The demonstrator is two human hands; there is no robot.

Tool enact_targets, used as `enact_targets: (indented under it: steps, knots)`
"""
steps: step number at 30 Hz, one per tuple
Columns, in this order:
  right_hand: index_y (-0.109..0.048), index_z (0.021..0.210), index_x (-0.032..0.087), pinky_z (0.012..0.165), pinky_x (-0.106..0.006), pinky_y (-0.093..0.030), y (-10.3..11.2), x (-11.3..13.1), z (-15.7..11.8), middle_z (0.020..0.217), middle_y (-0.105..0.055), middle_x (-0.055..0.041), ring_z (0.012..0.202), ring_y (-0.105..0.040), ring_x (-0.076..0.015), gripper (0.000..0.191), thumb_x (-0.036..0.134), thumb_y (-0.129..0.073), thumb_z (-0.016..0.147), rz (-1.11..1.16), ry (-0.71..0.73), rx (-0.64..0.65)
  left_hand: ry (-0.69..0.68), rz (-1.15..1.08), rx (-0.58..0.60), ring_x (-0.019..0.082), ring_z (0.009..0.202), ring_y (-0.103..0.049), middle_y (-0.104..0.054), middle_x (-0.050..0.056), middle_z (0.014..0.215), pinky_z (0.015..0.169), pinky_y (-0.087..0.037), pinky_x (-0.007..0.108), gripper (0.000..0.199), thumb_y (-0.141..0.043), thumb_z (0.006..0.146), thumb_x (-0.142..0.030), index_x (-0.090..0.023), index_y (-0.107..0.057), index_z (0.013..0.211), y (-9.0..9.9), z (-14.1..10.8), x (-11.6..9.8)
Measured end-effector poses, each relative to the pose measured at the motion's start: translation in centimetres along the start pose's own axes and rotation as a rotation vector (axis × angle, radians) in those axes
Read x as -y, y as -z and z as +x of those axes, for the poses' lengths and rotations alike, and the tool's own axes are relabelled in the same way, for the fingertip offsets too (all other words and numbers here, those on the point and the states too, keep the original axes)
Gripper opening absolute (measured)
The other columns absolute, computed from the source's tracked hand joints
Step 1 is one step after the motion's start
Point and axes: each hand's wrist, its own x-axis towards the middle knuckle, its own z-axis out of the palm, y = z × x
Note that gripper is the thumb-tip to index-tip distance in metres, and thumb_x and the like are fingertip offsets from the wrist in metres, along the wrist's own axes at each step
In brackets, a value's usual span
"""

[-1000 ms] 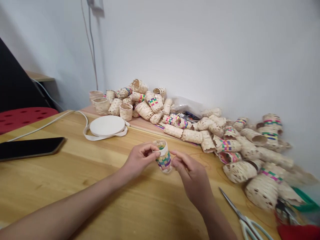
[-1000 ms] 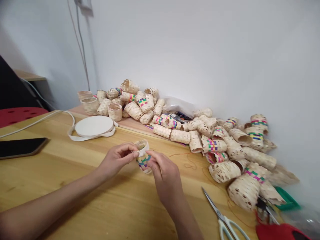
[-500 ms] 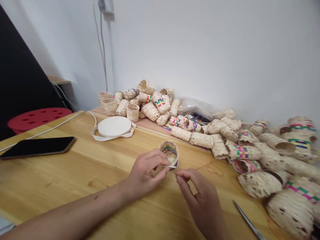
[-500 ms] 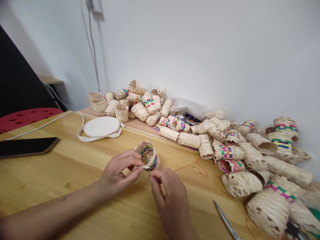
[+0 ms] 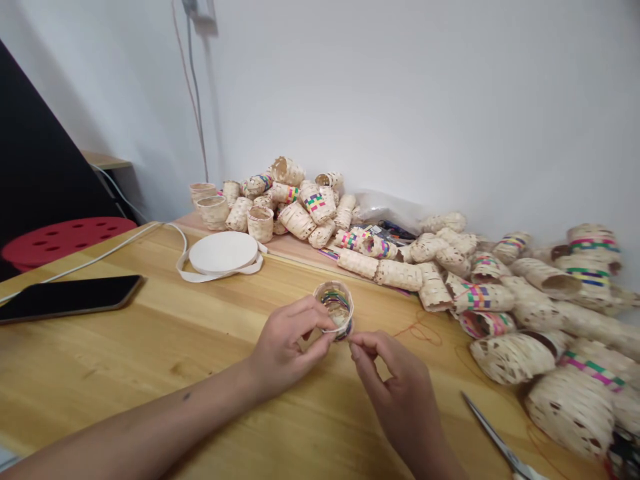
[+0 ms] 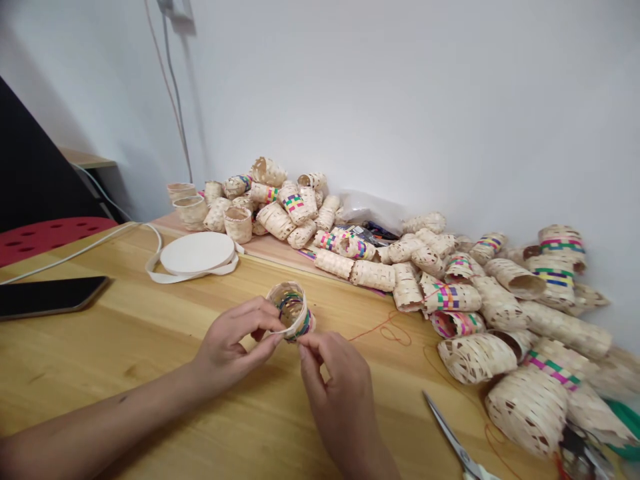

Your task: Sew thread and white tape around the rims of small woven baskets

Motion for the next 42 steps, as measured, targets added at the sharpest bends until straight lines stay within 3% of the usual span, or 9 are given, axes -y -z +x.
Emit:
enact_targets:
  steps: [8,20,26,31,34,38,42]
  knots:
    - [-0.064,0.087,0.021,0.059,-0.02,-0.048,-0.1,0.0,-0.2,0.073,-0.068,0.0006,0.065,-0.064,-0.013,0.014,0.018,-0.05,0.089,-0.002,0.012,0.009,-0.18,0.213,0.011,0.012,0.074,-0.059,-0.064,0.005,0.085,0.065,-0.045,0.021,0.015,-0.059,0.082,-0.005,-0.016,-0.063,0.092,0.1,-0.5,0.2]
    - [-0.059,0.085,0.021,0.058,-0.02,-0.046,-0.9,-0.4,-0.7,0.071,-0.064,0.002,0.063,-0.061,-0.0119,0.013,0.02,-0.047,0.092,-0.002,0.021,-0.011,-0.355,0.432,0.041,0.012,0.065,-0.049,-0.064,0.003,0.079,0.058,-0.035,0.027,0.009,-0.051,0.089,-0.012,-0.016,-0.059,0.09,0.4,-0.3,-0.3]
    - [-0.059,0.078,0.022,0.057,-0.022,-0.046,-0.9,-0.6,-0.7,0.068,-0.063,0.0016,0.061,-0.061,-0.0133,0.02,0.027,-0.047,0.092,0.007,-0.076,0.036,-0.368,0.491,0.156,0.012,0.067,-0.047,-0.063,0.002,0.078,0.058,-0.033,0.028,0.006,-0.054,0.089,-0.014,-0.016,-0.059,0.091,0.0,-0.8,0.3]
    - [-0.061,0.089,0.021,0.065,-0.024,-0.051,-0.8,-1.3,-0.2,0.079,-0.07,-0.0018,0.072,-0.067,-0.0159,0.016,0.032,-0.049,0.091,0.171,-0.28,0.143,-0.373,0.534,0.156,0.012,0.07,-0.049,-0.063,0.001,0.081,0.06,-0.033,0.028,0.007,-0.053,0.09,-0.015,-0.016,-0.06,0.091,0.1,-0.7,1.1]
    - [-0.056,0.097,0.021,0.067,-0.025,-0.053,-0.9,-1.5,-0.2,0.079,-0.07,-0.0019,0.073,-0.068,-0.0163,0.016,0.034,-0.053,0.088,0.231,-0.365,0.121,-0.357,0.526,0.108,0.012,0.072,-0.049,-0.064,0.002,0.084,0.062,-0.035,0.027,0.008,-0.053,0.09,-0.013,-0.017,-0.059,0.093,0.1,-0.7,1.5]
    - [-0.054,0.09,0.021,0.066,-0.025,-0.053,-1.0,-1.3,-0.4,0.078,-0.068,-0.0017,0.072,-0.067,-0.0156,0.012,0.032,-0.055,0.086,0.177,-0.323,0.013,-0.357,0.521,0.126,0.012,0.069,-0.049,-0.062,0.002,0.08,0.06,-0.033,0.026,0.007,-0.054,0.089,-0.012,-0.016,-0.059,0.092,-0.2,-0.9,1.5]
    - [-0.058,0.092,0.021,0.067,-0.024,-0.054,-1.0,-1.1,-0.4,0.082,-0.071,-0.0019,0.074,-0.069,-0.0147,0.008,0.026,-0.051,0.088,0.144,-0.246,0.082,-0.382,0.524,0.207,0.013,0.071,-0.05,-0.062,0.002,0.08,0.062,-0.035,0.027,0.007,-0.053,0.091,-0.014,-0.015,-0.06,0.091,-0.5,-1.2,1.6]
